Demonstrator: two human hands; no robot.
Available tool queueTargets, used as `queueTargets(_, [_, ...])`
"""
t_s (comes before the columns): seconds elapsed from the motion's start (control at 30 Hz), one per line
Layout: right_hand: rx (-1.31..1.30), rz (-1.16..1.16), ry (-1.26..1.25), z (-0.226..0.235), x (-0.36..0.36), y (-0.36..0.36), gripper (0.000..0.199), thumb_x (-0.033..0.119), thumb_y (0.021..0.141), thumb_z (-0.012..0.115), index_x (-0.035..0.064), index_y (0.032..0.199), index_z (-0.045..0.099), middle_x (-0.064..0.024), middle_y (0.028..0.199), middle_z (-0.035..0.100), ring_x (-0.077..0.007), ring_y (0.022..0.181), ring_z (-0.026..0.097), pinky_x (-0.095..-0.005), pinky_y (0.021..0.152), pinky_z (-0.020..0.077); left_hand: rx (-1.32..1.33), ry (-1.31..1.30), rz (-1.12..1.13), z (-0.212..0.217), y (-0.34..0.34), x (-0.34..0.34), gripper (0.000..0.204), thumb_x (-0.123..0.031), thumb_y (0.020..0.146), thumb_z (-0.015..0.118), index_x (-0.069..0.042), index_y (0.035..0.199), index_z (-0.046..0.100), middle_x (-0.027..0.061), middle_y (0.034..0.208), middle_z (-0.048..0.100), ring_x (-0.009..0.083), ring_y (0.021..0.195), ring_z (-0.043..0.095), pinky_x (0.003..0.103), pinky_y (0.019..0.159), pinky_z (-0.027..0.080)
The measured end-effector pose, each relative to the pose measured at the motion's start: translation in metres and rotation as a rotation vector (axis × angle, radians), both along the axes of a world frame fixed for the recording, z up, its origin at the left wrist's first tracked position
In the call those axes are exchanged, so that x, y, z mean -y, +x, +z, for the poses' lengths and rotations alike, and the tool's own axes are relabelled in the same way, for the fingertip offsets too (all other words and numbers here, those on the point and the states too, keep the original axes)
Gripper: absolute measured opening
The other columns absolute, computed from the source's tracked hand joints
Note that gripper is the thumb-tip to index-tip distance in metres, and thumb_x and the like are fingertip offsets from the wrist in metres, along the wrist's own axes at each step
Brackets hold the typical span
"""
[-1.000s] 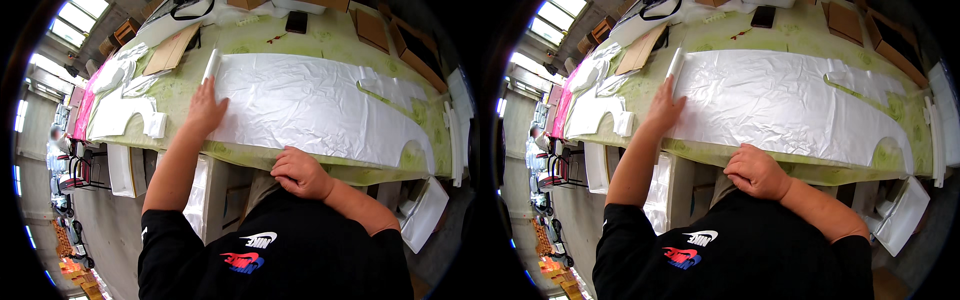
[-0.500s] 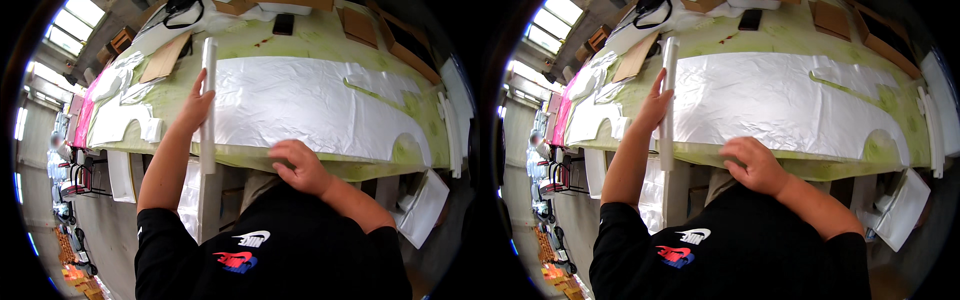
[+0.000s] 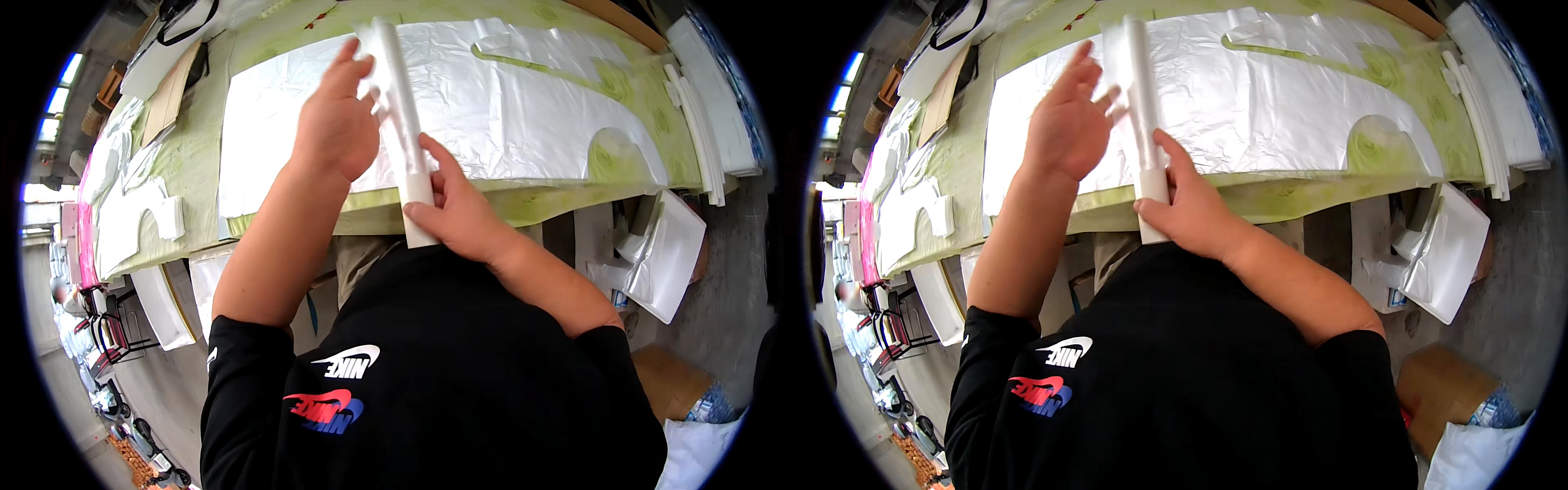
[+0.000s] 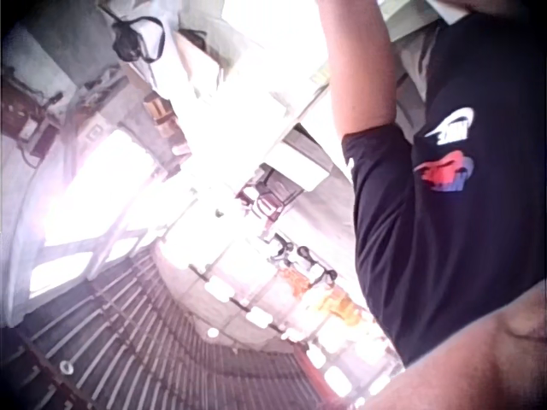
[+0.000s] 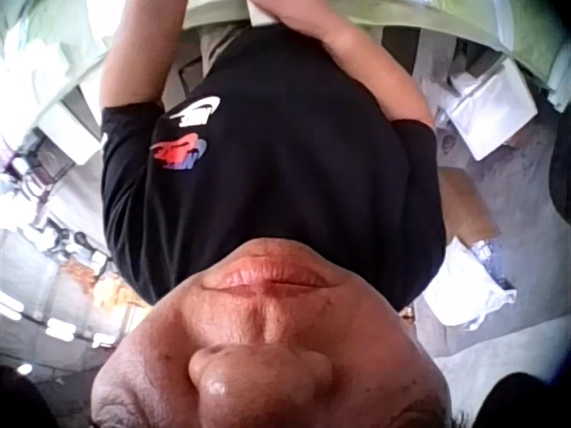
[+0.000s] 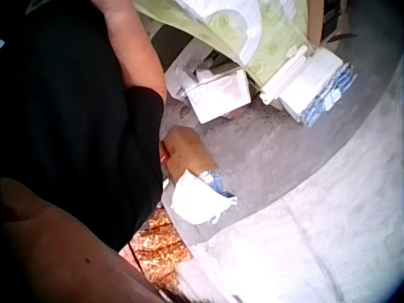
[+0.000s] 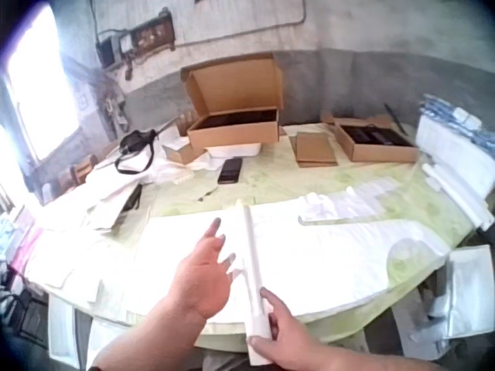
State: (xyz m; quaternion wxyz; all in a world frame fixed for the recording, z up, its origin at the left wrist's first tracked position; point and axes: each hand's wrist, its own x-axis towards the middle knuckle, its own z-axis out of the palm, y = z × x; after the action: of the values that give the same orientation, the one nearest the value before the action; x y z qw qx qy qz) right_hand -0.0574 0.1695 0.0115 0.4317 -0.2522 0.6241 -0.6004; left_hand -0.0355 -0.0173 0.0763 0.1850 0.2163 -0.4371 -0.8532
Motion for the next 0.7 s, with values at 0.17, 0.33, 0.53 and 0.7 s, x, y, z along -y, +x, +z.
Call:
queueTargets(0.17, [0.421, -0.06, -0.225, 0.002, -0.022, -0.009, 0.09, 0.005, 0.092, 0.064, 0.0096, 0.165, 0.012, -0.0154, 0.119, 0.061, -0.021, 0.098, 0.066, -0.0353, 0.088, 0.0552, -0.033, -0.331, 0.215, -0.032, 0.005, -0.004, 0.072, -0.008, 0.101, 0.047, -0.019, 0.165, 0.017, 0.014, 0.17, 0.015, 0.0333, 0.156, 0.019, 0.052, 0.122, 0.023])
queueTargets(0.33, [0.556, 0.014, -0.286, -0.001, -0.034, -0.013, 0.093, 0.004, 0.089, 0.061, 0.0142, 0.166, 0.009, -0.021, 0.125, 0.06, -0.026, 0.091, 0.068, -0.0377, 0.082, 0.0578, 0.119, 0.046, 0.024, -0.053, 0.004, -0.049, 0.084, -0.011, 0.099, 0.053, -0.024, 0.166, 0.004, 0.023, 0.151, 0.039, 0.0252, 0.113, 0.057, 0.041, 0.085, 0.054])
queueTargets(0.53, [0.275, -0.039, -0.231, -0.002, -0.041, -0.004, 0.09, 0.005, 0.094, 0.06, 0.016, 0.166, 0.008, -0.0178, 0.128, 0.058, -0.019, 0.098, 0.065, -0.0343, 0.088, 0.0545, 0.19, -0.052, 0.014, -0.052, -0.007, -0.055, 0.093, -0.006, 0.095, 0.058, -0.023, 0.166, 0.0, 0.0168, 0.109, 0.061, 0.0207, 0.081, 0.062, 0.038, 0.069, 0.057])
queueTargets(0.7, [-0.225, 0.011, -0.184, -0.01, -0.046, -0.009, 0.074, 0.01, 0.092, 0.061, 0.0069, 0.161, 0.032, -0.0177, 0.137, 0.057, -0.023, 0.119, 0.058, -0.0351, 0.101, 0.0476, 0.19, -0.148, -0.062, -0.053, -0.015, -0.06, 0.093, -0.003, 0.095, 0.058, -0.021, 0.166, 0.001, 0.015, 0.126, 0.055, 0.0195, 0.092, 0.061, 0.036, 0.076, 0.058])
